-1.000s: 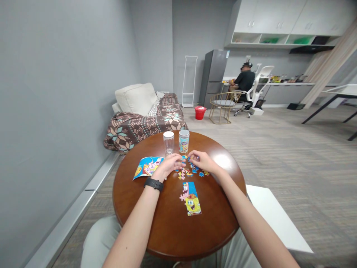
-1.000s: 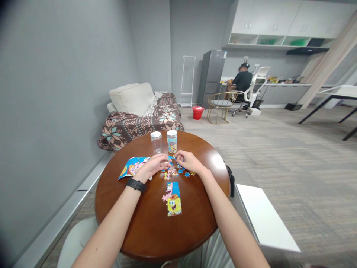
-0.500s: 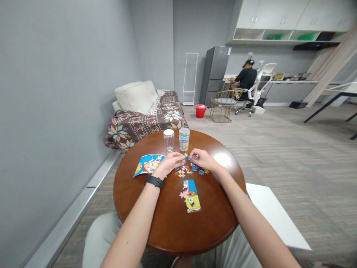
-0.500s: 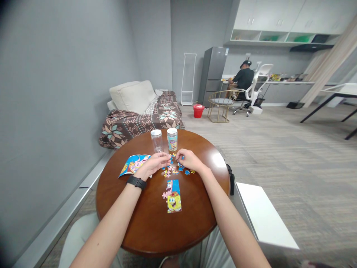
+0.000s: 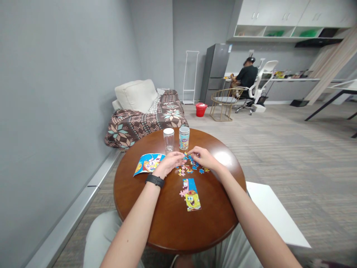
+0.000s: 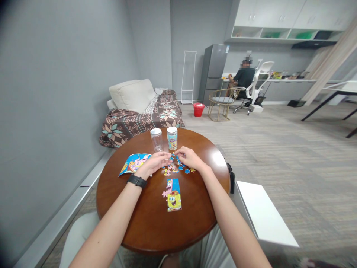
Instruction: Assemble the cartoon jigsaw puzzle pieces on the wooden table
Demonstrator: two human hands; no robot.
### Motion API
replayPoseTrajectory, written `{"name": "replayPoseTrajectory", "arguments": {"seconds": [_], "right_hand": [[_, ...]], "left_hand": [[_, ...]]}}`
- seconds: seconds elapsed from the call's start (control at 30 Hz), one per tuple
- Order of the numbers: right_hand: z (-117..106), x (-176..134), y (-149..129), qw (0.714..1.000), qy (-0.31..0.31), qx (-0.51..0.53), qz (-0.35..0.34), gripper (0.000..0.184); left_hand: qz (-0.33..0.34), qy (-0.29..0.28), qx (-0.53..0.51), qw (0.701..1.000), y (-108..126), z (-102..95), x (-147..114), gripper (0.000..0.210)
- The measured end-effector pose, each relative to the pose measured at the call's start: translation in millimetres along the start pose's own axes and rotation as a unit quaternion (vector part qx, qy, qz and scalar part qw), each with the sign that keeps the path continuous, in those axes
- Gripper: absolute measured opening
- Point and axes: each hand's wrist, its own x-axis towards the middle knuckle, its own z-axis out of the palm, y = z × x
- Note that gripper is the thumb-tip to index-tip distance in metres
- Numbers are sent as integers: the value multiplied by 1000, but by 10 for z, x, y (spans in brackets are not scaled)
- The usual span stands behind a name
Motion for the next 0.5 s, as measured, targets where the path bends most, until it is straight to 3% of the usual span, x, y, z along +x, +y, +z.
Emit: {"name": "replayPoseTrajectory", "arguments": {"seconds": [0.13,0.5], "right_hand": [[15,-7,26,1000,1,21,10,37],[2,-22,25,1000,4,9,-12,32]], "left_hand": [[-2,12,-14,1000,12,11,-16,13],[7,0,24,1000,-23,-9,3,4]]}}
